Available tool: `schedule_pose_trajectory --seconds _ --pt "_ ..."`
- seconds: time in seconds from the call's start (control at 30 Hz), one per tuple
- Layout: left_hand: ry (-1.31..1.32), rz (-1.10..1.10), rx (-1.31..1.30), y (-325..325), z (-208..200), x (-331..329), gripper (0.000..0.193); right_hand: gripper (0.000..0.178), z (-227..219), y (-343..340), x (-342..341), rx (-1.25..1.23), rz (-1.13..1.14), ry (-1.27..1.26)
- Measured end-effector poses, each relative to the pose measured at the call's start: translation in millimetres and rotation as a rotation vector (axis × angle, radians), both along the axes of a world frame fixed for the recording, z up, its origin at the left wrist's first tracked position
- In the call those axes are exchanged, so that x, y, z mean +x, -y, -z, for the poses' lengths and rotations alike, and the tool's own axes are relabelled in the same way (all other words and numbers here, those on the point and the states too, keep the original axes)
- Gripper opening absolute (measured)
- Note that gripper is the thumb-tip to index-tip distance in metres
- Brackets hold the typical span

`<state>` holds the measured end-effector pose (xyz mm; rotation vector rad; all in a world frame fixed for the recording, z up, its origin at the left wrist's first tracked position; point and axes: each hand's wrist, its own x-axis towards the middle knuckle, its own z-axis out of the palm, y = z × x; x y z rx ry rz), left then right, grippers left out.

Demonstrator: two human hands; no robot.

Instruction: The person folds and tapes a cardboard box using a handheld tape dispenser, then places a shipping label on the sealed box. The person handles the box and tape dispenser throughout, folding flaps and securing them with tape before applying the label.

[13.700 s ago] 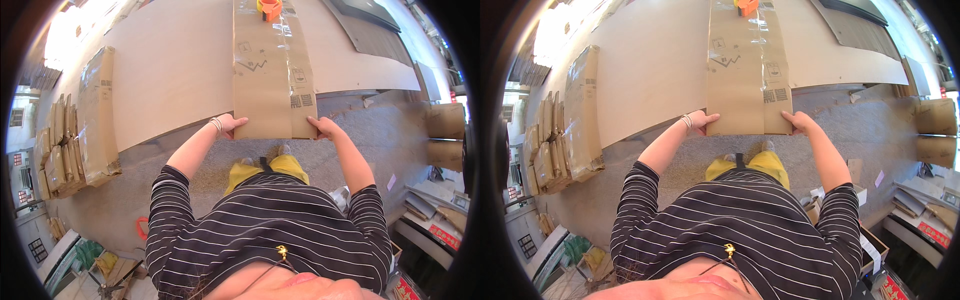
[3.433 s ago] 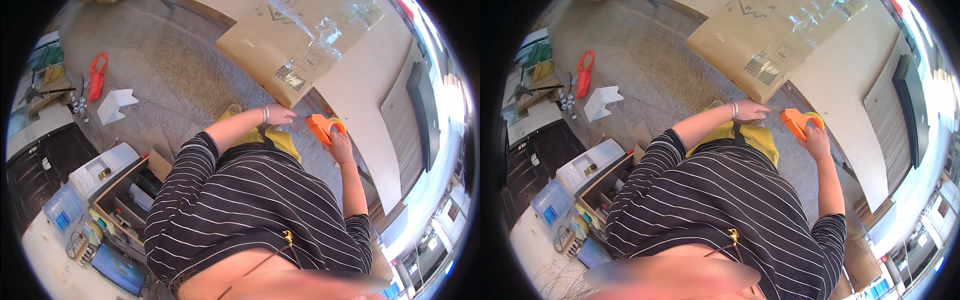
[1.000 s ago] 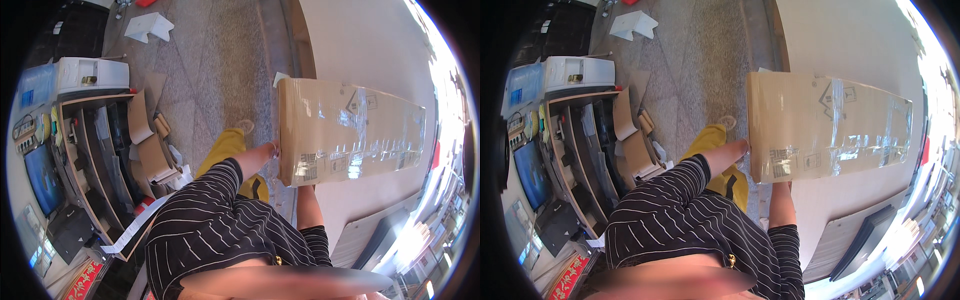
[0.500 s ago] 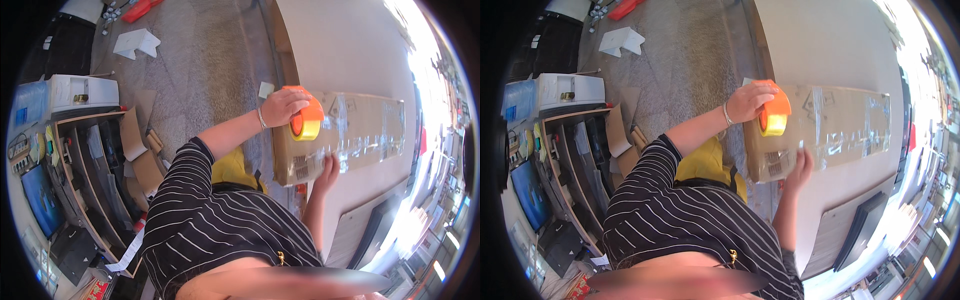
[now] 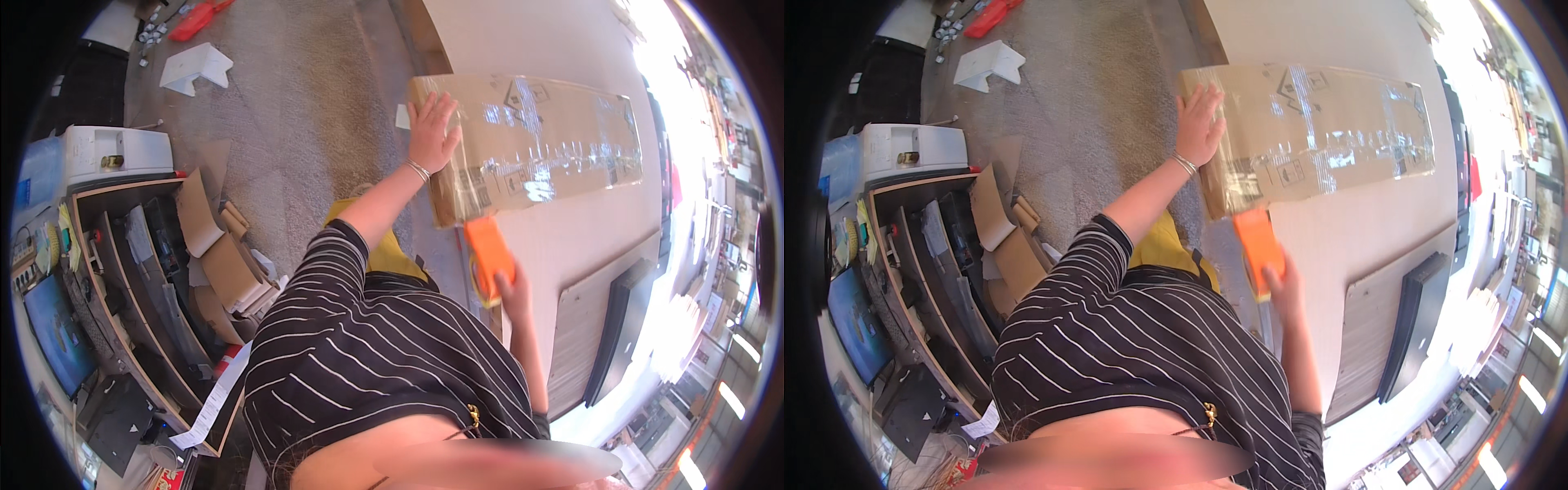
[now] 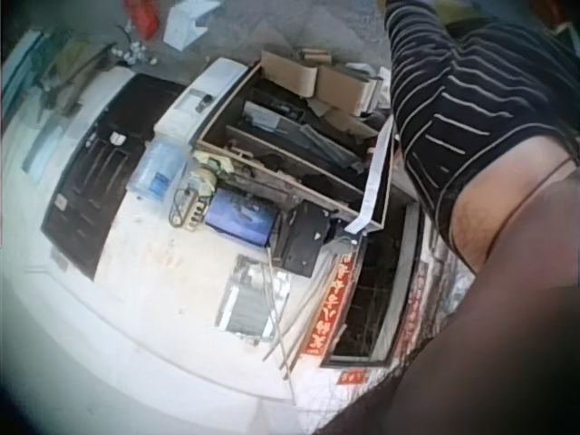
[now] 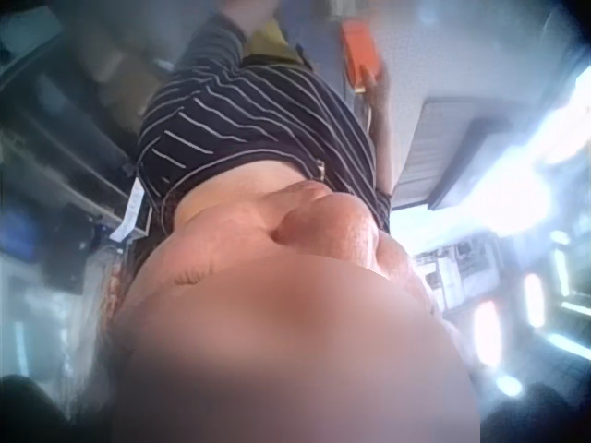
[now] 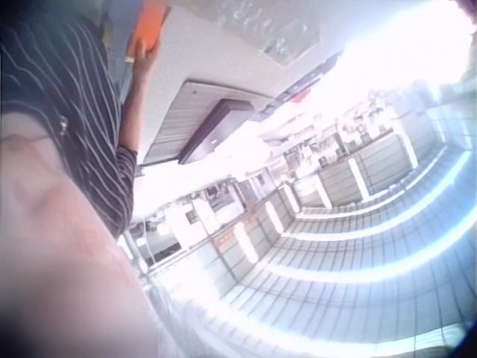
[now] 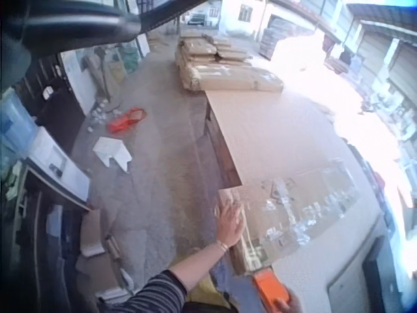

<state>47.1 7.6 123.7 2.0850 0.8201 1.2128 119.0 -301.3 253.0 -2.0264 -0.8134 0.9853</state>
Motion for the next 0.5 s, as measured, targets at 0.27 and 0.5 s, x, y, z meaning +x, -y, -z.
schedule_pose_trajectory --seconds 0.27,0.5 --pt "-0.03 0.046 -0.015 96 4 -19 0.045 0.053 41 -15 -5 -0.192 0.011 0.106" --pt "0.055 0.113 -0.013 97 19 -21 0.05 0.057 26 -69 -25 -0.656 -0.317 0.516"
